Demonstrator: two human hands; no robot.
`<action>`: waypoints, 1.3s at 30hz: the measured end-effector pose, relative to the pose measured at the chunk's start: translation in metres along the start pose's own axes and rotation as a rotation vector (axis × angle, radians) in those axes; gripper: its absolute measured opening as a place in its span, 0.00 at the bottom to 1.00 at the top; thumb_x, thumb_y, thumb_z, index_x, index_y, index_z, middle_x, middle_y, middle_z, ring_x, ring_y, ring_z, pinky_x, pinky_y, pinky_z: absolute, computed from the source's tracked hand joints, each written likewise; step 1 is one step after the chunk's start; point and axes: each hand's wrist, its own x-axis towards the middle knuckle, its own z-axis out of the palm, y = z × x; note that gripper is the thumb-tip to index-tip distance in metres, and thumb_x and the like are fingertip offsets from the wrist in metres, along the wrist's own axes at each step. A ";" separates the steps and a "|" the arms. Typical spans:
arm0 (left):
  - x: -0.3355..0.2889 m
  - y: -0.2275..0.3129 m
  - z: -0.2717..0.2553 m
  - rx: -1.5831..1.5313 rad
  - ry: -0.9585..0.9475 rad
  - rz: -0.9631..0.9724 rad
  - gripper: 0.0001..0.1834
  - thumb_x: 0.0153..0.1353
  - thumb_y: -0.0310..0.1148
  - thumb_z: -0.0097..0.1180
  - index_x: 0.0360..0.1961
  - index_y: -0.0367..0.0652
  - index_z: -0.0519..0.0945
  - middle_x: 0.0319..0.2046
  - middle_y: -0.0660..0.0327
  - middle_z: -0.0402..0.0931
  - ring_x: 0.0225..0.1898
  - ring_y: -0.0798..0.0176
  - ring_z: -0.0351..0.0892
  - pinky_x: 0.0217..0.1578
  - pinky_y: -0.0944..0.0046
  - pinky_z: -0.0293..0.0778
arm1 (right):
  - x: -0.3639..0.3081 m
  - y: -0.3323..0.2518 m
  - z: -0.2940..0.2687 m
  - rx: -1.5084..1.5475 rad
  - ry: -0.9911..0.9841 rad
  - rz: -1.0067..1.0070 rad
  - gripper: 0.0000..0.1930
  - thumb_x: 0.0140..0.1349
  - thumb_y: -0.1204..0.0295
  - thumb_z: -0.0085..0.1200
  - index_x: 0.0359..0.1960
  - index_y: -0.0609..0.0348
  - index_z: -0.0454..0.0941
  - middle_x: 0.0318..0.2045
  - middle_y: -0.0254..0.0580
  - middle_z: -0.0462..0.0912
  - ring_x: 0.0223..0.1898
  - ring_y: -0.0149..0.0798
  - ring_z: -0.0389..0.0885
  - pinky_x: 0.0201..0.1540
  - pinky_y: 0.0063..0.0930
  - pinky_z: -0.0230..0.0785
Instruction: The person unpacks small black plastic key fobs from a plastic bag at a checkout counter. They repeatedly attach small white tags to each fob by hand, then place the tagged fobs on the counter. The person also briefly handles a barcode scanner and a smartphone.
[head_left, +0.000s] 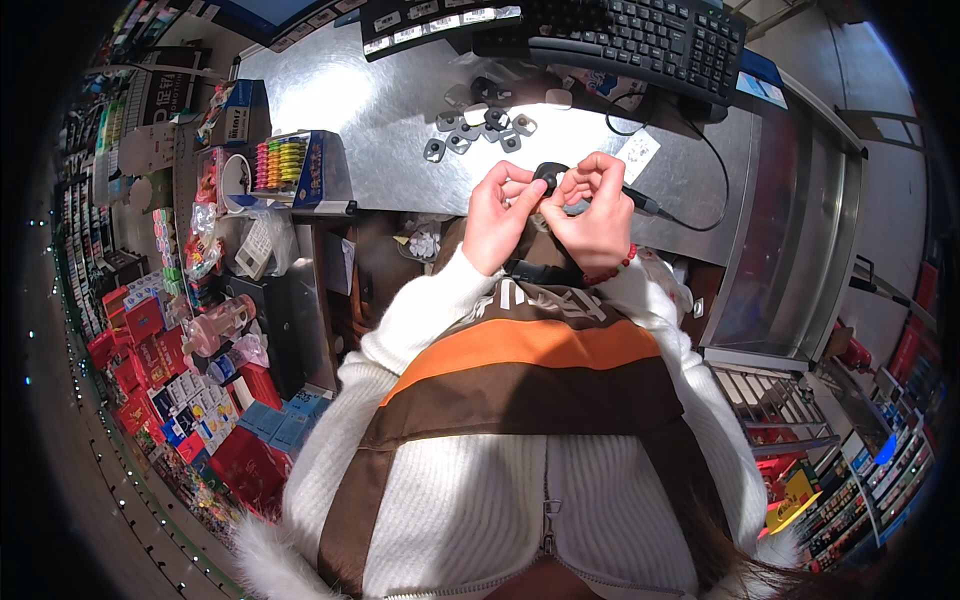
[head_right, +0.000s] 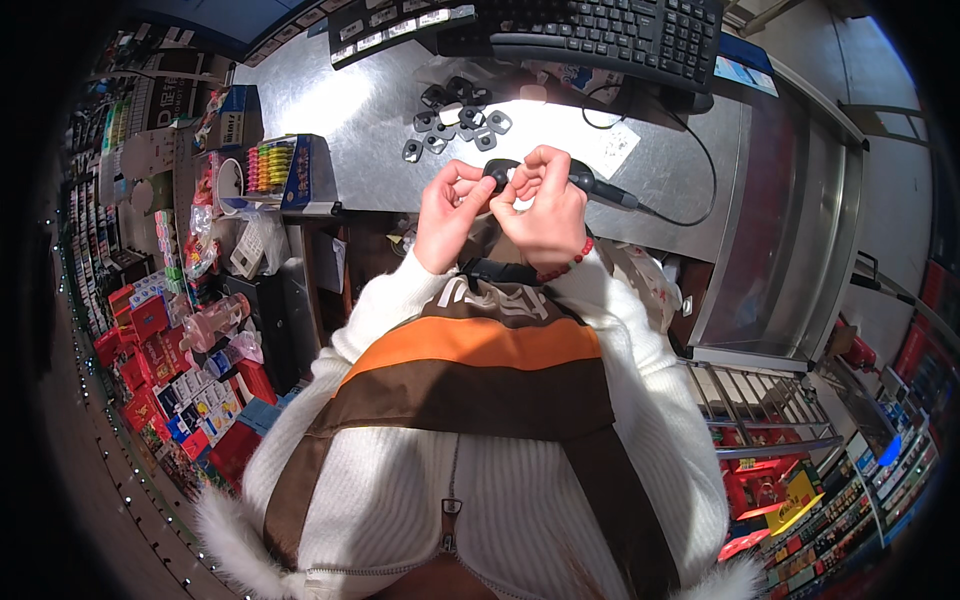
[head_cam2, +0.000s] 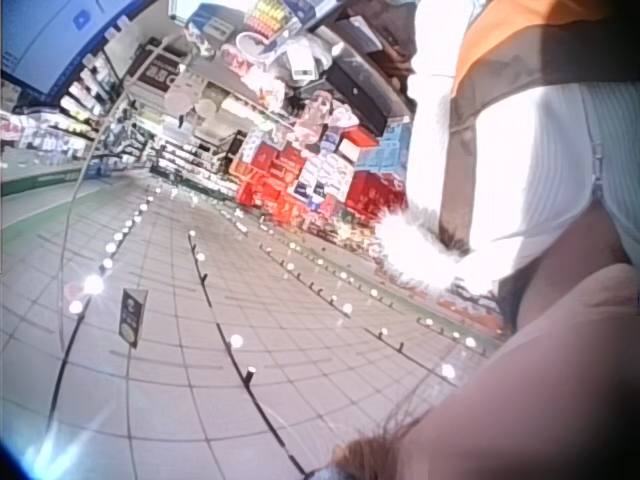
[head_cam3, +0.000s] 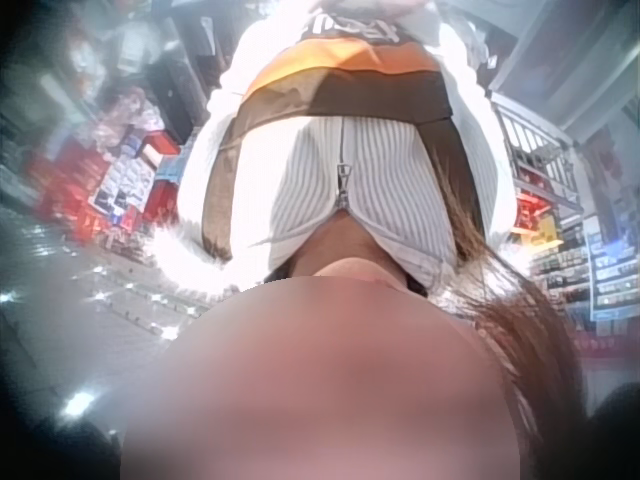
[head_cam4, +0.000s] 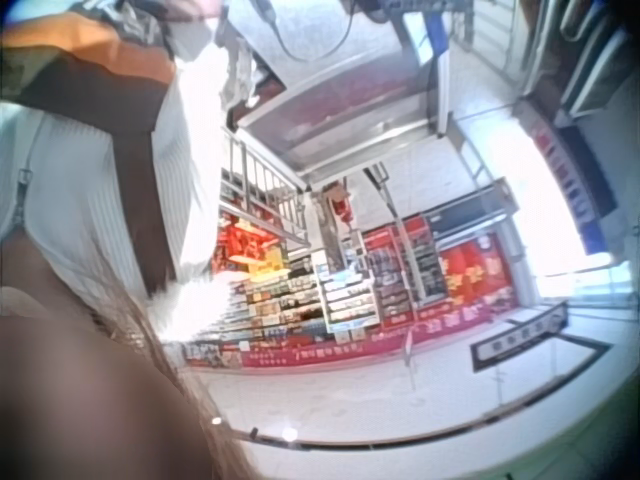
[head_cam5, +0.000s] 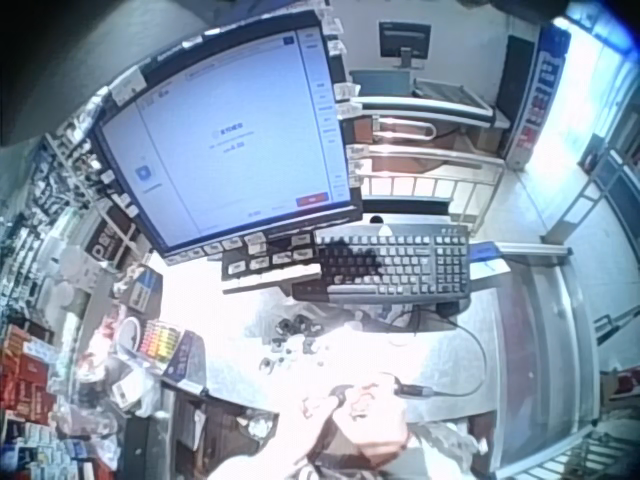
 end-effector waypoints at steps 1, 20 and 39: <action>0.000 0.000 0.000 -0.005 0.004 -0.003 0.05 0.69 0.24 0.57 0.40 0.37 0.73 0.36 0.56 0.84 0.37 0.72 0.82 0.39 0.73 0.77 | 0.000 0.000 0.000 0.025 -0.003 0.000 0.25 0.51 0.77 0.66 0.48 0.62 0.66 0.27 0.38 0.81 0.28 0.32 0.83 0.35 0.25 0.78; -0.001 0.007 0.002 -0.030 0.008 0.028 0.04 0.68 0.21 0.56 0.40 0.35 0.73 0.40 0.53 0.83 0.43 0.66 0.84 0.48 0.67 0.81 | 0.003 -0.007 -0.010 0.158 -0.088 0.108 0.24 0.57 0.78 0.64 0.54 0.62 0.67 0.30 0.42 0.86 0.32 0.34 0.87 0.36 0.26 0.80; 0.007 -0.002 -0.016 -0.203 -0.060 -0.158 0.06 0.70 0.25 0.56 0.41 0.36 0.72 0.39 0.50 0.84 0.41 0.59 0.87 0.46 0.65 0.83 | 0.010 0.008 -0.032 0.659 -0.185 0.328 0.25 0.54 0.86 0.61 0.52 0.61 0.64 0.30 0.38 0.81 0.32 0.28 0.82 0.39 0.23 0.78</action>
